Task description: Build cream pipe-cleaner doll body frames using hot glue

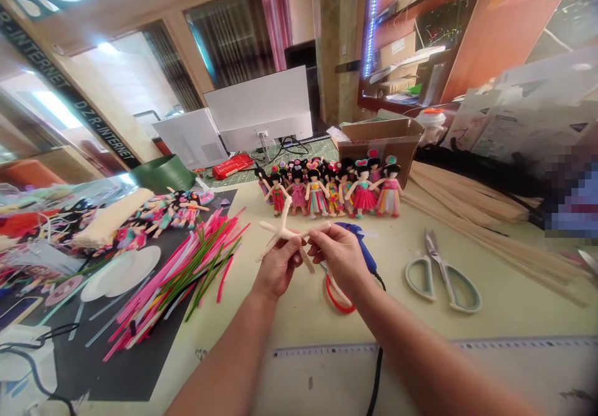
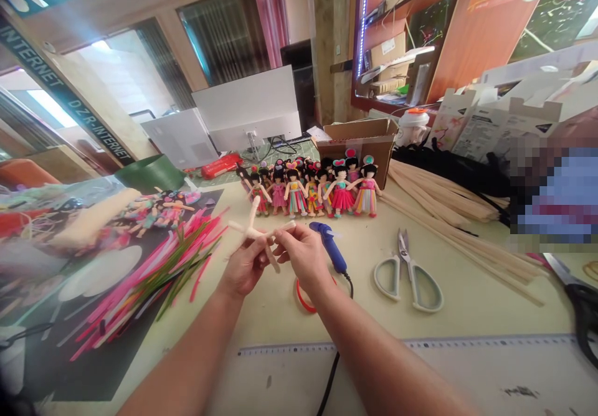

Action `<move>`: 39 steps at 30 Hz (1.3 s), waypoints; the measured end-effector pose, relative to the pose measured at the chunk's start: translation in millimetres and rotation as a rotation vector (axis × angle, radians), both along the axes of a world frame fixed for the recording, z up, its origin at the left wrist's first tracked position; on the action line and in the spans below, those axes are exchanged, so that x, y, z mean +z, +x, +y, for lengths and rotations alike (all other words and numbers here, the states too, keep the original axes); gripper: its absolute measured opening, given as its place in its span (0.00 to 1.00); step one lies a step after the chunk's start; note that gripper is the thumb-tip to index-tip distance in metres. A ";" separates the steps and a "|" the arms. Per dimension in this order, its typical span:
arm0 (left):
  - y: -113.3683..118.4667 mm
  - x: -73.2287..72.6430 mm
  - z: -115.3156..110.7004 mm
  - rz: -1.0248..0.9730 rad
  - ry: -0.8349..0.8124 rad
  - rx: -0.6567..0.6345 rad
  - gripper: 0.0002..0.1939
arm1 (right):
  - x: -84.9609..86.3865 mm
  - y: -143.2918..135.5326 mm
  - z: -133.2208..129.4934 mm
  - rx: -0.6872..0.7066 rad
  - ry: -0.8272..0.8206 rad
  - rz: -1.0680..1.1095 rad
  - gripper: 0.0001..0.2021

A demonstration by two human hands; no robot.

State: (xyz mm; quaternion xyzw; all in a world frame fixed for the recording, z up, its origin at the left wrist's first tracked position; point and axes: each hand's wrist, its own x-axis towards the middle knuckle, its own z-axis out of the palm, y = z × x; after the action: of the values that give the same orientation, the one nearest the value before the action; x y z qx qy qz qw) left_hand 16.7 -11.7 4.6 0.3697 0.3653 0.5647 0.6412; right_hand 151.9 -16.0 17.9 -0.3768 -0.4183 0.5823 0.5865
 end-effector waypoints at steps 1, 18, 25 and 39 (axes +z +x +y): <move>-0.6 0.7 -0.7 0.057 0.053 0.024 0.15 | 0.1 0.0 -0.5 0.004 -0.004 0.015 0.11; -2.3 3.2 -5.6 0.527 0.332 0.182 0.14 | 4.1 1.7 -2.7 0.066 -0.014 0.126 0.08; 5.6 -4.5 -1.7 0.247 -0.047 -0.195 0.20 | 10.5 7.2 -0.5 -0.067 0.108 0.077 0.07; -12.8 2.0 -0.2 -0.237 -0.132 -0.353 0.34 | 6.4 6.7 -4.1 -0.071 0.304 -0.219 0.03</move>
State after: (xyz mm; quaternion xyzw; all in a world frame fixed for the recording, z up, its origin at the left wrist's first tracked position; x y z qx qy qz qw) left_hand 3.9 -11.9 6.6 0.3160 0.2531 0.4579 0.7914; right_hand 158.6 -20.1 24.3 -0.3595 -0.5490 0.4468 0.6080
